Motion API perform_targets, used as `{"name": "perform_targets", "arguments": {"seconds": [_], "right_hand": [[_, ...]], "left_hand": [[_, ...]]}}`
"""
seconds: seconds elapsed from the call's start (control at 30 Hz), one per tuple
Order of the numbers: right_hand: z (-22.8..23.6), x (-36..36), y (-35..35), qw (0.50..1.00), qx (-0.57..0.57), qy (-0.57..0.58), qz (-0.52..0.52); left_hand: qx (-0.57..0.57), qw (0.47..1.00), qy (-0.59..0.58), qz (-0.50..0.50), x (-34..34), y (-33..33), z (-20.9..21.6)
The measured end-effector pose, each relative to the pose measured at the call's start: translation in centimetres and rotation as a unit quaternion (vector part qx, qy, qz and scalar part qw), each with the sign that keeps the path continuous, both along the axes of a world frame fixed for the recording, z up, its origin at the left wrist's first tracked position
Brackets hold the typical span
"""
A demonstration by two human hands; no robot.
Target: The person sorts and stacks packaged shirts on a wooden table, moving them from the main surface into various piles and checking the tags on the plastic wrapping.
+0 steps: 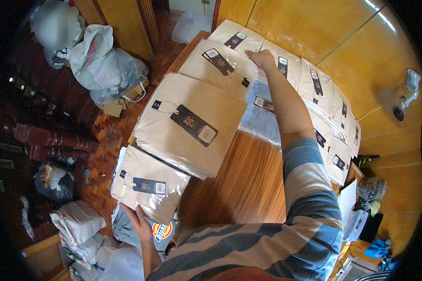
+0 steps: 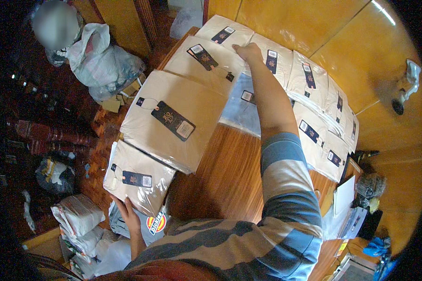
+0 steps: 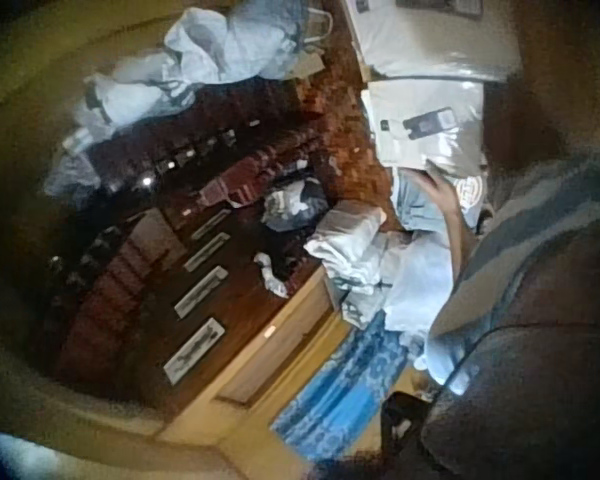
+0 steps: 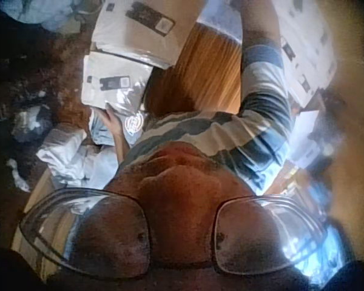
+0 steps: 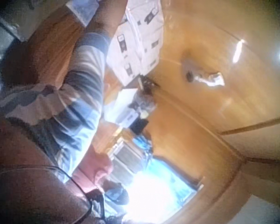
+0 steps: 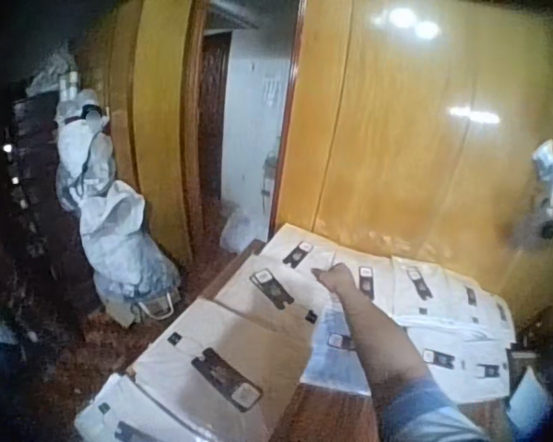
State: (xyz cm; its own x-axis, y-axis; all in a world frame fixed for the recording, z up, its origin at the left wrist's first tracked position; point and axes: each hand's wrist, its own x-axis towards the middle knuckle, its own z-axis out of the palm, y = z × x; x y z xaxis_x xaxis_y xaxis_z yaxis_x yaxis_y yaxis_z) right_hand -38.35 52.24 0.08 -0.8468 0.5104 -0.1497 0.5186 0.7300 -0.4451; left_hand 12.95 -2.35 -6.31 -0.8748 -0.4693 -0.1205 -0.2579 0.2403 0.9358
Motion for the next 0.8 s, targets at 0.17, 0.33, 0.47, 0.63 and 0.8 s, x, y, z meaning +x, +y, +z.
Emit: {"name": "perform_targets", "arguments": {"seconds": [0.17,0.33,0.47,0.63,0.8], "right_hand": [[0.4,-1.4,1.3,0.995,-0.042,0.084,-0.027],[6.8,-2.9,2.1,0.954,0.020,0.295,-0.049],[16.8,1.4,3.7,0.909,0.134,0.395,-0.001],[27.4,13.1,7.9,0.890,0.294,0.336,0.091],[36.8,29.8,4.8,0.929,0.277,0.212,0.127]], "left_hand": [[-0.092,0.996,0.004,-0.006,1.0,-0.5,1.0],[-0.126,0.992,0.003,-0.003,2.8,1.5,4.2],[-0.210,0.968,0.004,-0.139,6.6,1.9,3.9],[0.025,0.970,0.008,-0.243,10.3,-0.8,-4.7],[-0.054,0.905,-0.205,-0.368,6.7,2.1,0.6]]}}
